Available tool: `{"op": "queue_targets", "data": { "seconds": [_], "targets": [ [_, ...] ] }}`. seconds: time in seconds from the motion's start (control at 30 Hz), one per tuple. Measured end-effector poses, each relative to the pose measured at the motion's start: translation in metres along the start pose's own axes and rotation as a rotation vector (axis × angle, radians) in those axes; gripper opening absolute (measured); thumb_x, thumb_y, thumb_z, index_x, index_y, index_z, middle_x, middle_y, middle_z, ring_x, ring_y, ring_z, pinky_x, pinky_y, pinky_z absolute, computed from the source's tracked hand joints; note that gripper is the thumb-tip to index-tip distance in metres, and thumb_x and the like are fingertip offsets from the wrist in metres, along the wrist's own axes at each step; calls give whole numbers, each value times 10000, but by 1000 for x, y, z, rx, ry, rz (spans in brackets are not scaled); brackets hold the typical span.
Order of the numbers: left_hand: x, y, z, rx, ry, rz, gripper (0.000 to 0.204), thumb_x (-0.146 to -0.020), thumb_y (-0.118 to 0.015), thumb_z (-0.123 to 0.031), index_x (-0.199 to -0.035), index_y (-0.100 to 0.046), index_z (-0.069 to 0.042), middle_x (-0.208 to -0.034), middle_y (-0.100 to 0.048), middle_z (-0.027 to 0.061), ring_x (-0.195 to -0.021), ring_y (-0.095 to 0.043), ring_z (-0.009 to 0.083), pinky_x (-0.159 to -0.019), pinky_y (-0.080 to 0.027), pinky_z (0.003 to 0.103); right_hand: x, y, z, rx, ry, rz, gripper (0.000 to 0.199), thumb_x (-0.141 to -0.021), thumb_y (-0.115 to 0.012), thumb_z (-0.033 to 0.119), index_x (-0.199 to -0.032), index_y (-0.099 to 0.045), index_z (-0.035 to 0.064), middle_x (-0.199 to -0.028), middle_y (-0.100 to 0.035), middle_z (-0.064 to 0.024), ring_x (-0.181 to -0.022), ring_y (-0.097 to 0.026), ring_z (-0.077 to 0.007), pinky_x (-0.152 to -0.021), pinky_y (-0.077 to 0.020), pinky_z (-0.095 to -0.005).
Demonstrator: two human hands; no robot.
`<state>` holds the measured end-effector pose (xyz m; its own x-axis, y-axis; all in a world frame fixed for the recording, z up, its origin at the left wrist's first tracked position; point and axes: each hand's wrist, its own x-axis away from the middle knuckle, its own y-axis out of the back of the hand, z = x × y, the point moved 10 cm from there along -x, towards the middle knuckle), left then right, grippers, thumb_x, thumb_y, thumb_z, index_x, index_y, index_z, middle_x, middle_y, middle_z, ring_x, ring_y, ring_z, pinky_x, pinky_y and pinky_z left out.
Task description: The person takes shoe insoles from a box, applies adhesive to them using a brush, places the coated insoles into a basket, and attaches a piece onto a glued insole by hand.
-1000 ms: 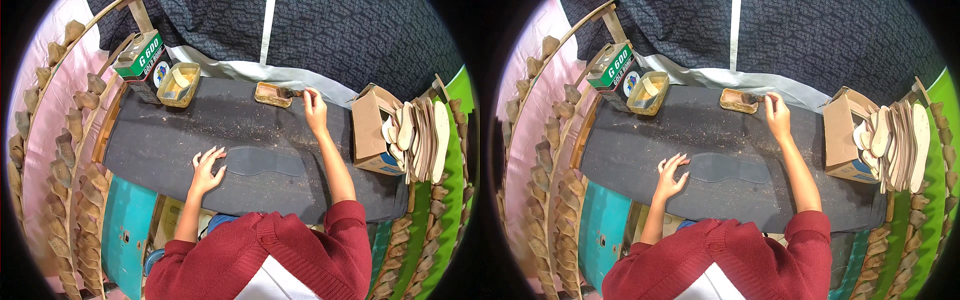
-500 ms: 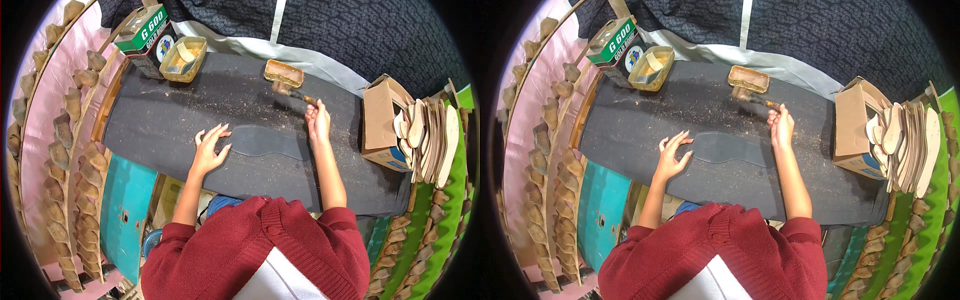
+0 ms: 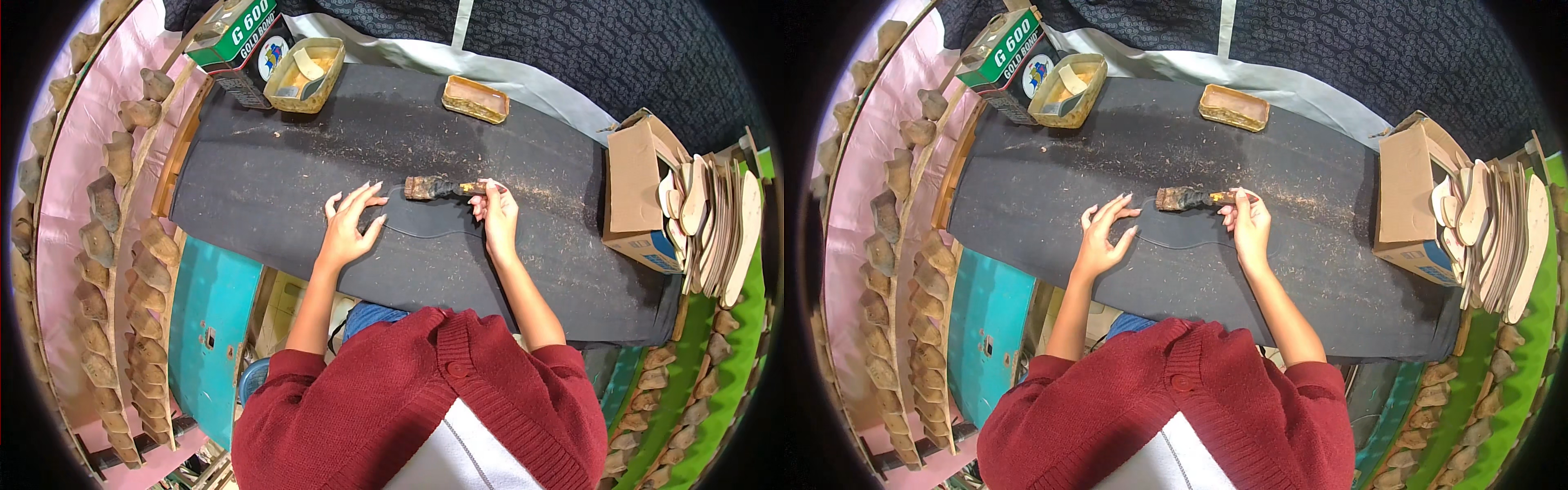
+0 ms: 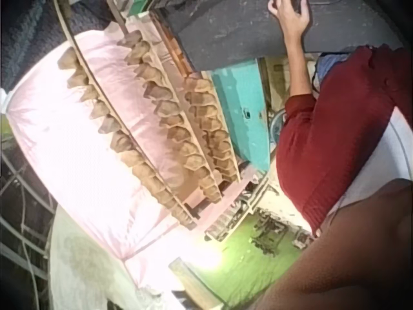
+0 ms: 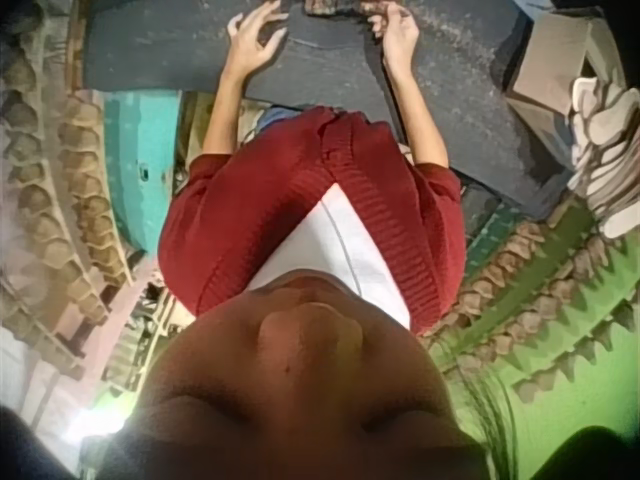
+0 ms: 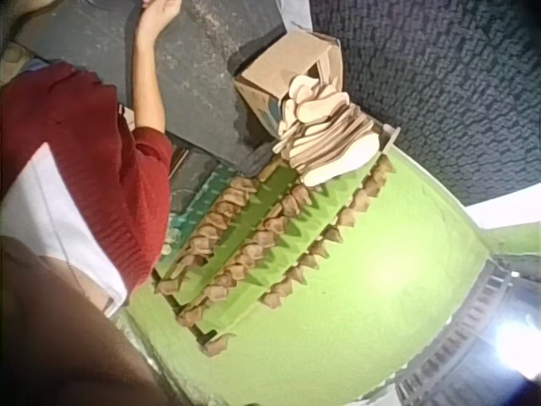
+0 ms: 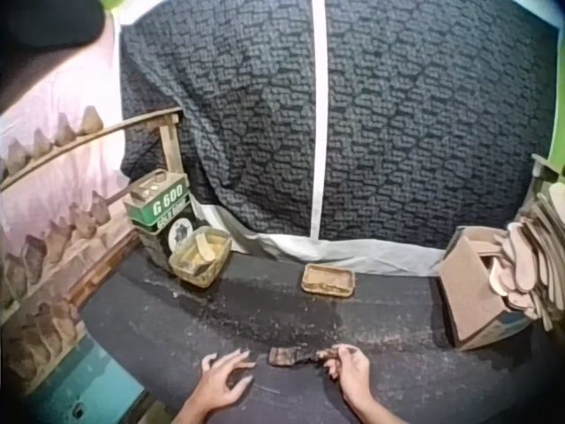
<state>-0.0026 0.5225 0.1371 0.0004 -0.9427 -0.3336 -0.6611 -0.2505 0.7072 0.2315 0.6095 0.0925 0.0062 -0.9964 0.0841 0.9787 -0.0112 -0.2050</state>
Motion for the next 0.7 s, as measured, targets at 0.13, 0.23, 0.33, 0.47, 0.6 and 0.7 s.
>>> {"op": "queue_targets", "data": {
  "seconds": [0.13, 0.23, 0.33, 0.47, 0.6, 0.7],
  "targets": [
    [0, 0, 0, -7, -5, 1, 501, -718, -595, -173, -1189, -431, -125, -1011, -596, -13, -1150, -407, 187, -955, -167, 420, 1, -3, -2, 36, 4, 8, 259, -887, -438, 262, -937, -521, 22, -622, -548, -20, -495, -451, -39, -444, -354, -164],
    [0, 0, 1, -8, -8, -2, 497, -719, -594, -173, -1187, -432, -125, -1008, -598, -13, -1149, -408, 188, -954, -169, 422, 2, -6, 0, 44, 21, 11, 259, -886, -442, 264, -938, -522, 23, -622, -548, -20, -493, -449, -36, -441, -353, -162],
    [0, 0, 1, -12, -13, -5, 491, -721, -592, -173, -1184, -435, -123, -1006, -598, -15, -1147, -411, 190, -954, -168, 422, 4, -9, 3, 70, 58, 15, 263, -885, -443, 271, -939, -523, 26, -619, -546, -19, -491, -446, -34, -438, -350, -160],
    [0, 0, 0, -2, -7, 1, 487, -725, -584, -135, -1186, -429, -104, -1011, -601, -6, -1141, -417, 174, -957, -152, 410, 6, -13, 7, 54, 63, 7, 206, -856, -508, 232, -928, -527, 40, -635, -546, -1, -497, -460, -27, -429, -350, -157],
    [-2, 1, -2, -3, -12, 0, 465, -732, -575, -135, -1176, -440, -100, -1002, -606, -5, -1136, -423, 177, -949, -159, 411, 9, -22, 22, 50, 210, -39, 144, -791, -601, 107, -885, -512, 45, -678, -531, 21, -536, -447, -9, -440, -342, -149],
    [-1, 0, -1, -42, -19, 3, 439, -742, -565, -136, -1165, -453, -102, -987, -613, -4, -1132, -427, 181, -940, -169, 416, 12, -26, 27, 104, 231, -80, 140, -794, -598, 113, -876, -509, 42, -692, -531, 22, -557, -444, -6, -459, -345, -149]
  ]
}}
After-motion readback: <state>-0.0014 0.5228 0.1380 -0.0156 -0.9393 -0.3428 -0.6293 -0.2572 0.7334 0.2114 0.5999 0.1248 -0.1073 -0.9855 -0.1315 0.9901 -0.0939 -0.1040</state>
